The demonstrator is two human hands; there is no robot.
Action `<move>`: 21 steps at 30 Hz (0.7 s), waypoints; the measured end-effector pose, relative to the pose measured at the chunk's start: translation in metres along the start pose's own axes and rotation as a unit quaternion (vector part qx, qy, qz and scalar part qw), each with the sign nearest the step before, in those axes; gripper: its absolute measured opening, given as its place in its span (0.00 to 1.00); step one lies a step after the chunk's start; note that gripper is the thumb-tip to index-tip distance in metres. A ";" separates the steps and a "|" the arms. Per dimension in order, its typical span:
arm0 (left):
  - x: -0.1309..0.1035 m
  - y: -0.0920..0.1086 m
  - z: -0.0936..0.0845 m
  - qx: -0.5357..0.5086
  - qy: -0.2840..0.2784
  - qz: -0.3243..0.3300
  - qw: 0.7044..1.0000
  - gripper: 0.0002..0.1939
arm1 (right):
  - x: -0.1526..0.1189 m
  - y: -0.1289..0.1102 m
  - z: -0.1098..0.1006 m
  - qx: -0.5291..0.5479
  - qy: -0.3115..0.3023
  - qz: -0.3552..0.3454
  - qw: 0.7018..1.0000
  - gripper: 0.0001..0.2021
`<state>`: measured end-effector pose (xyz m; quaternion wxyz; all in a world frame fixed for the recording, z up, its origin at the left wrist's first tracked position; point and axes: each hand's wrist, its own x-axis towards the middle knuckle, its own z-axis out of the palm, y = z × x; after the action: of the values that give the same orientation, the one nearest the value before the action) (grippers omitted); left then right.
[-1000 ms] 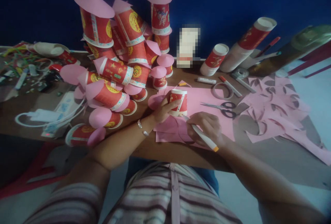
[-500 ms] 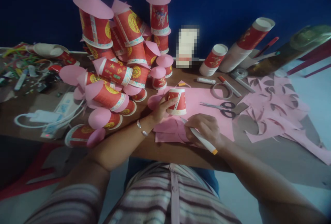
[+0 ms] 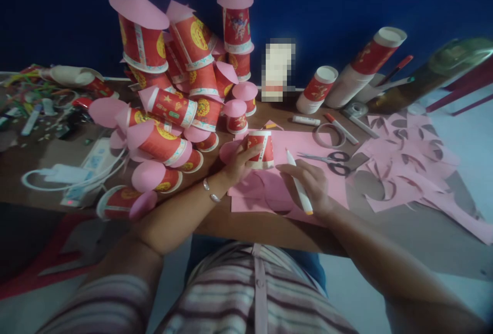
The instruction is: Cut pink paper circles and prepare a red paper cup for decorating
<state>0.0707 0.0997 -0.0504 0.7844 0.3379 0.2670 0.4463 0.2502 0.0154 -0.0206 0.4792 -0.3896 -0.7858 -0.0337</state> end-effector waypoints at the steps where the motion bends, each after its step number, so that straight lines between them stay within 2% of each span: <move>1: 0.000 0.000 0.000 0.003 0.000 0.000 1.000 0.17 | 0.000 0.001 0.001 0.006 0.000 0.011 1.000 0.11; 5: -0.002 0.000 0.001 0.022 0.014 0.010 1.000 0.22 | 0.000 0.003 0.006 0.002 -0.011 0.002 1.000 0.09; 10: -0.002 -0.001 0.002 0.029 0.009 0.019 0.999 0.22 | -0.002 0.005 0.006 -0.040 -0.041 -0.021 0.998 0.03; 21: -0.002 0.000 0.002 0.035 0.006 0.011 0.999 0.23 | -0.009 0.012 0.009 -0.089 -0.044 -0.036 0.994 0.03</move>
<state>0.0714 0.0970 -0.0492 0.7655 0.3651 0.2833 0.4477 0.2536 0.0222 -0.0358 0.4058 -0.4029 -0.8138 -0.1034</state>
